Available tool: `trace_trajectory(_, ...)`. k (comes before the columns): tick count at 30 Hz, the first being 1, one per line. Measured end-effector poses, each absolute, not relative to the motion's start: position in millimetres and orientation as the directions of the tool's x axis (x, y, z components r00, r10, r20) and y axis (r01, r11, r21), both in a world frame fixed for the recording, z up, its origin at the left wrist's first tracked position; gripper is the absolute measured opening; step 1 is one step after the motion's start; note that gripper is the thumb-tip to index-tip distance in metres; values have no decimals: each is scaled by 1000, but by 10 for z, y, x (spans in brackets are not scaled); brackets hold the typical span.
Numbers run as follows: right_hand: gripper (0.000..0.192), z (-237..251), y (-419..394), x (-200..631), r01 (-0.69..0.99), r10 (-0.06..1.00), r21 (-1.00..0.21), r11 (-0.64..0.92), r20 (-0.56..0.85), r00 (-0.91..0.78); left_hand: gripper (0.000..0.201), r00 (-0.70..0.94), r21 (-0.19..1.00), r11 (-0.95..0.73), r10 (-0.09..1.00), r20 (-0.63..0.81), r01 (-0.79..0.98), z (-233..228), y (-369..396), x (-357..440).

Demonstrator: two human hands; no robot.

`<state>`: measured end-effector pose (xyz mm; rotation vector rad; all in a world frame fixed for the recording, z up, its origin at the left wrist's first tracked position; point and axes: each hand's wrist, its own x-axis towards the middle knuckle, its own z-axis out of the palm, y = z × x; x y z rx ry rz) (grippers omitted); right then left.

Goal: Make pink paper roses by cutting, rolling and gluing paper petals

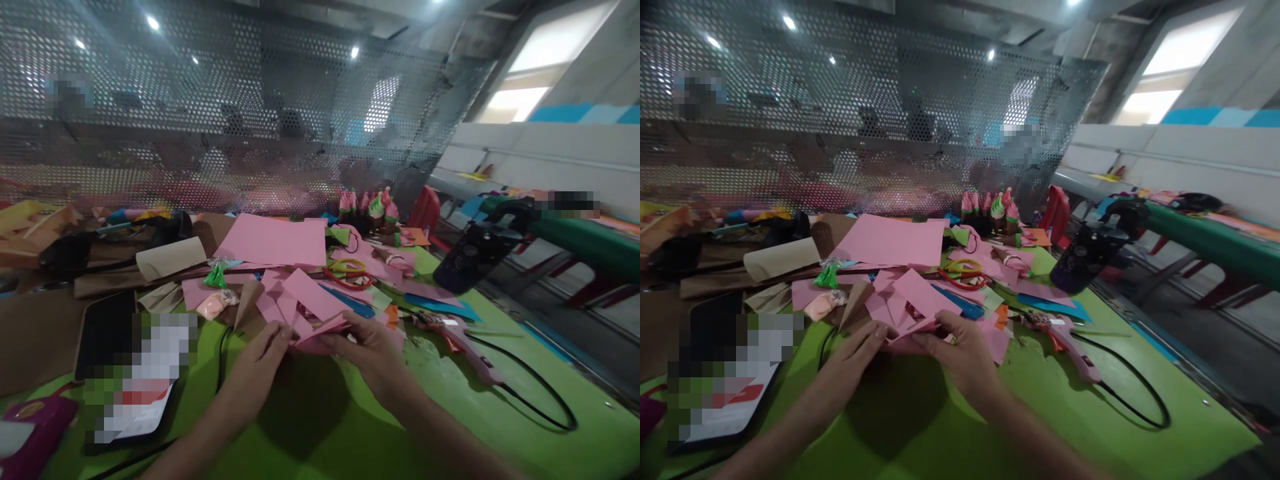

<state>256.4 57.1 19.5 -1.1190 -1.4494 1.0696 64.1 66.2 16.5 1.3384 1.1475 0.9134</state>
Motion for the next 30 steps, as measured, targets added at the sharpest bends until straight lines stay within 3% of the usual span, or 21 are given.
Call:
trace_trajectory(3, 13, 157, 589, 2557, -46, 992, -998, 41, 46, -114, 38, 342, 986, -6, 938, -52, 166, 209, 631, 640)
trace_trajectory(6, 14, 155, 583, 2541, -63, 989, -998, 14, 23, -145, 40, 417, 991, 18, 906, -71, 129, 215, 596, 661)
trace_trajectory(9, 16, 186, 561, 2528, 6, 988, -998, 60, 59, -144, 43, 435, 986, 112, 887, -157, 127, 191, 578, 692)
trace_trajectory(15, 56, 233, 532, 2554, 268, 973, -936, 228, 227, -37, 41, 421, 982, 183, 888, -188, 52, 132, 623, 723)
trace_trajectory(17, 55, 226, 529, 2569, 290, 962, -919, 269, 273, -27, 42, 412, 983, 173, 893, -184, 63, 117, 637, 719)
trace_trajectory(22, 29, 216, 546, 2581, 364, 928, -859, 361, 369, -48, 46, 415, 984, 130, 894, -170, 124, 83, 655, 706)
trace_trajectory(30, 27, 233, 570, 2593, 468, 899, -784, 408, 435, -55, 43, 422, 975, 137, 885, -199, 172, 46, 668, 695)
